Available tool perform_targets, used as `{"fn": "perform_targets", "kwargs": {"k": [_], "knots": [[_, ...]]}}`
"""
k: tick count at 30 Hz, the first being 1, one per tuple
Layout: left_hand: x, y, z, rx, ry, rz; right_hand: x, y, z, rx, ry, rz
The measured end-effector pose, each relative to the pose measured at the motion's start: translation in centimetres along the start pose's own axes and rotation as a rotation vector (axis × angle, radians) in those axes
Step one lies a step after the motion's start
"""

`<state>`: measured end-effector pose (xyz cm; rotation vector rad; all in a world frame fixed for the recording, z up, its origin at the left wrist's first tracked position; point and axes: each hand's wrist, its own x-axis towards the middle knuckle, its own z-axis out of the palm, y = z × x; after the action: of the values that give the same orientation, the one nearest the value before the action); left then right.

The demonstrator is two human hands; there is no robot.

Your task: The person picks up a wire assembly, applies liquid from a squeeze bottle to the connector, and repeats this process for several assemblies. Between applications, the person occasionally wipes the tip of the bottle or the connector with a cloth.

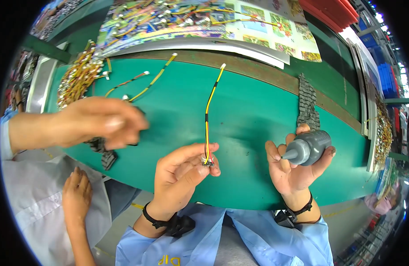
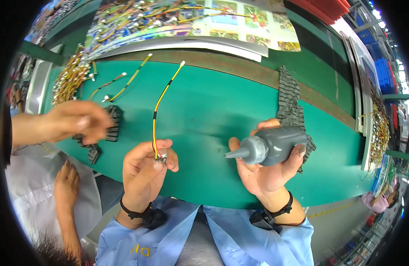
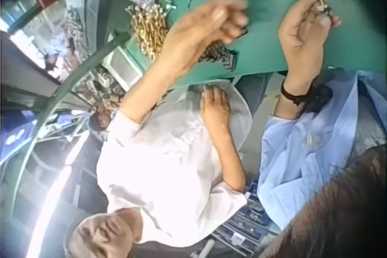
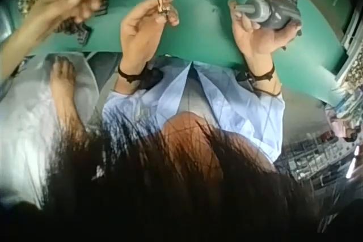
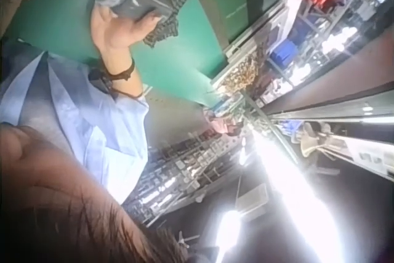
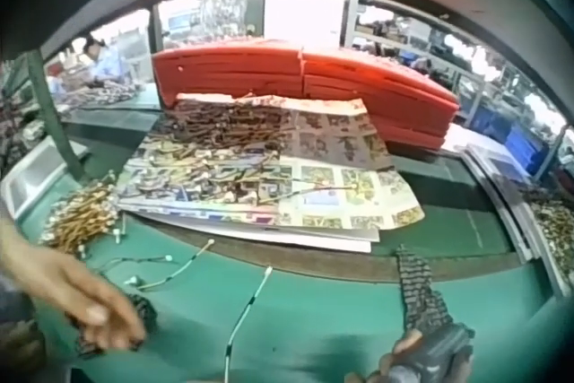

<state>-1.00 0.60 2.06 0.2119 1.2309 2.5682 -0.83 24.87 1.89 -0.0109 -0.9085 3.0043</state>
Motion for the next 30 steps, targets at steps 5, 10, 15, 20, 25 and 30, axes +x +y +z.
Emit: {"fn": "perform_targets", "kwargs": {"k": [5,10,15,20,25,30], "knots": [[-0.2,2.6,-0.6,0.061,0.068,0.067,-0.2,0.0,-0.2,0.001,-0.037,0.027],[-0.4,4.6,-0.7,0.092,0.231,0.118,-0.2,0.0,0.4,0.049,-0.045,0.039],[-0.2,6.5,-1.0,-0.015,0.236,0.23,-0.1,0.0,0.4,0.058,-0.055,0.049],[-0.6,7.6,-4.2,0.41,0.377,0.374,-0.3,0.0,0.6,0.069,-0.034,0.045],[-1.4,11.6,-9.0,1.341,0.594,0.225,-0.2,0.5,0.3,0.048,0.006,0.057],[0.7,13.3,-13.2,1.857,0.578,0.386,0.0,0.1,0.5,0.072,0.019,0.07]]}}
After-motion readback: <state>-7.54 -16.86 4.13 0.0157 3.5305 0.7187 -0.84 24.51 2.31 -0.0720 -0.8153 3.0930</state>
